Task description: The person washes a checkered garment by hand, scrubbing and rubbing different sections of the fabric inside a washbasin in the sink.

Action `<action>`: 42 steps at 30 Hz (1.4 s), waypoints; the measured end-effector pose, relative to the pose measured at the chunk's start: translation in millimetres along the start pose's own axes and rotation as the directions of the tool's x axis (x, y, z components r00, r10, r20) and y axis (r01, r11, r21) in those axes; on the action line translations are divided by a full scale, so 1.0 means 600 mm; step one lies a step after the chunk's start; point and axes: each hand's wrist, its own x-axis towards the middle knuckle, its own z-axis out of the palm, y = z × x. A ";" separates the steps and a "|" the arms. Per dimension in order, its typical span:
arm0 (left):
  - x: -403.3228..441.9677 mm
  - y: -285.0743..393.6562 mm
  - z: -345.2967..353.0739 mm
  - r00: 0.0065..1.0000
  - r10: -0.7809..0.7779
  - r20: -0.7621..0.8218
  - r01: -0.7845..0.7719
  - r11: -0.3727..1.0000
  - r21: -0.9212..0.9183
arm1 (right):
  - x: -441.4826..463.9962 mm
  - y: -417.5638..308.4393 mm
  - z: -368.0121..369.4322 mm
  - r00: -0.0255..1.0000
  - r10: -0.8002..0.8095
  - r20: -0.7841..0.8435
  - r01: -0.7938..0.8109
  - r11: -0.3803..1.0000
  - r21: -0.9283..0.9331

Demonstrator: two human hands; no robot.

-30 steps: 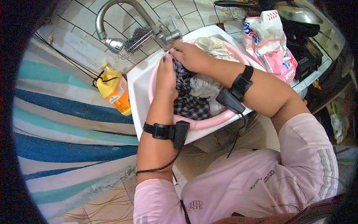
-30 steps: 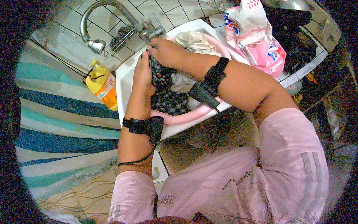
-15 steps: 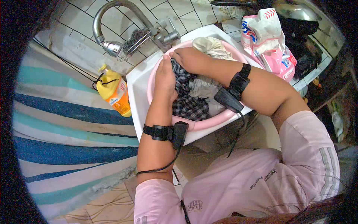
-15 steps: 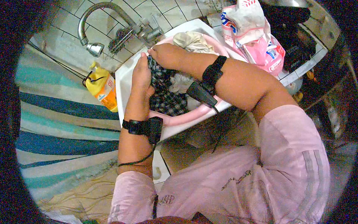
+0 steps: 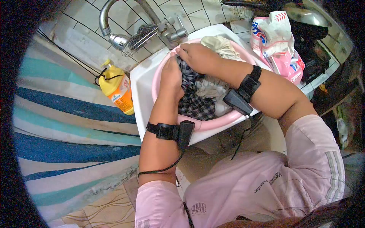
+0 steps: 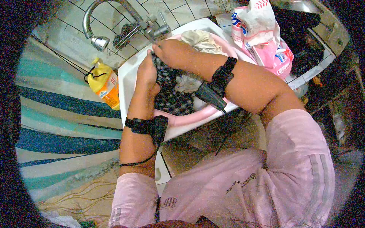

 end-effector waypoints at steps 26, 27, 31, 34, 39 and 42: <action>-0.009 0.003 0.006 0.998 0.030 0.048 -0.027 0.998 -0.061 | 0.001 0.004 0.001 0.994 -0.081 -0.071 0.076 0.995 -0.068; -0.008 0.003 0.006 0.999 0.016 0.039 -0.013 0.996 -0.091 | -0.008 -0.012 -0.005 0.997 -0.052 -0.050 0.049 0.997 -0.067; -0.023 0.009 0.004 0.997 -0.036 -0.062 0.036 0.999 -0.008 | -0.042 -0.058 -0.009 0.937 -0.348 -0.023 0.347 0.938 -0.009; -0.025 0.010 0.000 0.996 -0.086 -0.011 0.085 0.993 -0.079 | -0.026 -0.042 0.002 0.927 -0.376 -0.016 0.376 0.927 -0.009; -0.008 0.004 0.006 0.995 0.045 0.086 -0.040 0.997 -0.059 | 0.003 0.003 0.005 0.993 -0.102 -0.062 0.105 0.993 0.048; -0.017 0.009 0.006 0.999 -0.027 -0.036 0.028 0.999 0.028 | -0.007 -0.007 0.010 0.996 -0.083 -0.029 0.083 0.997 0.002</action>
